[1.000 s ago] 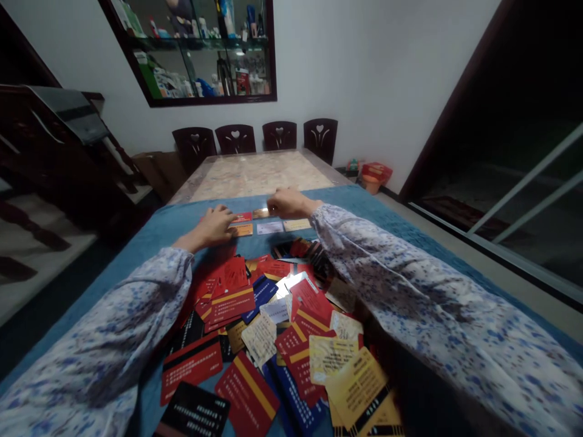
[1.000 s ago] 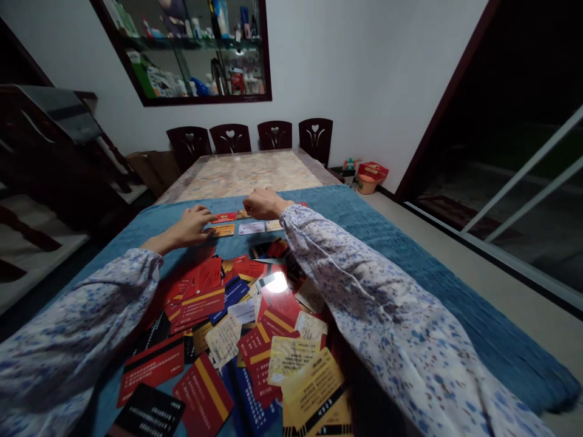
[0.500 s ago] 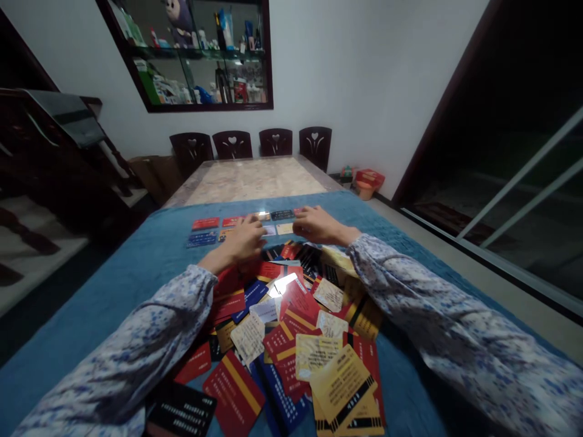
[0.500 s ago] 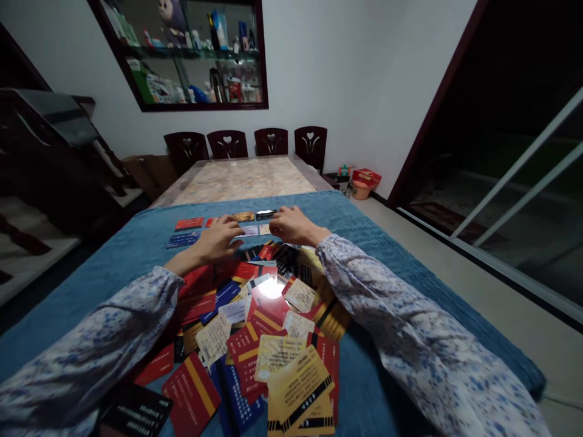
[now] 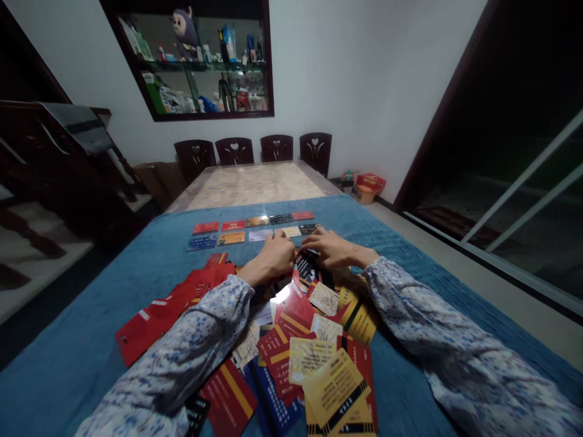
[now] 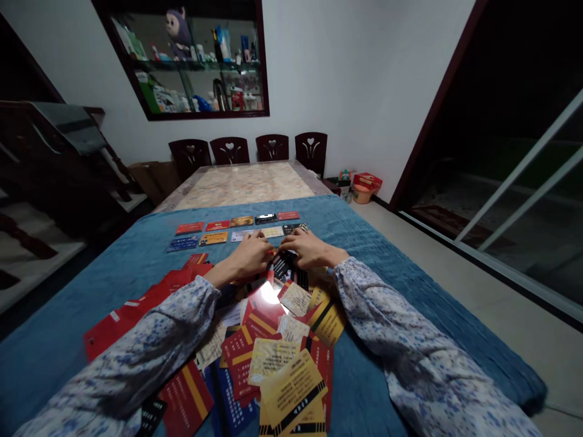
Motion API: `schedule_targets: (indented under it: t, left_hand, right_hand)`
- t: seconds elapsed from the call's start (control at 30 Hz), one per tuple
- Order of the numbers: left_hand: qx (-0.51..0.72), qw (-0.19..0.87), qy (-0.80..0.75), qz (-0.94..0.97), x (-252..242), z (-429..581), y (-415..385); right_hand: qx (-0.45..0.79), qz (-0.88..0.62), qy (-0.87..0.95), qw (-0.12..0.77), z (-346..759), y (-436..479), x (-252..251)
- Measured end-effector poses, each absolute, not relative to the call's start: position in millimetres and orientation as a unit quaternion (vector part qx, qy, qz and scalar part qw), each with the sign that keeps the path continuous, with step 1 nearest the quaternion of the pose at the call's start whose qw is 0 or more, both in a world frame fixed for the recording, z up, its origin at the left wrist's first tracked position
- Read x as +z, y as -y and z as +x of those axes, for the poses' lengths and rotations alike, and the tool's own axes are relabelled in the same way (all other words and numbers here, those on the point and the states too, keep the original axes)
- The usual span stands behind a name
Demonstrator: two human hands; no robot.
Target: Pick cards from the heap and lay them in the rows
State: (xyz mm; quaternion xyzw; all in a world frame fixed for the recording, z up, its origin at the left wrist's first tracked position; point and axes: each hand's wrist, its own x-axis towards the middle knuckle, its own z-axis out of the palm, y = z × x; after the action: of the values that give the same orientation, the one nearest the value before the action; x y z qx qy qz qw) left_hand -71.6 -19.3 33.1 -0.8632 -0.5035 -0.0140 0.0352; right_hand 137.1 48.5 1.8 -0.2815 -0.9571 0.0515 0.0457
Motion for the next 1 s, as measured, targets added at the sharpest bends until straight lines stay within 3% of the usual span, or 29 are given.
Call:
schedule_targets:
  t: [0.57,1.0]
  left_hand:
    - [-0.011,0.003,0.532,-0.847,24,-57,25]
    - [-0.081,0.013,0.505,-0.859,17,-54,28]
  right_hand:
    - [0.075,-0.272,0.958,0.054,141,-51,-4]
    - [0.107,-0.282,0.95,0.08,163,-53,17]
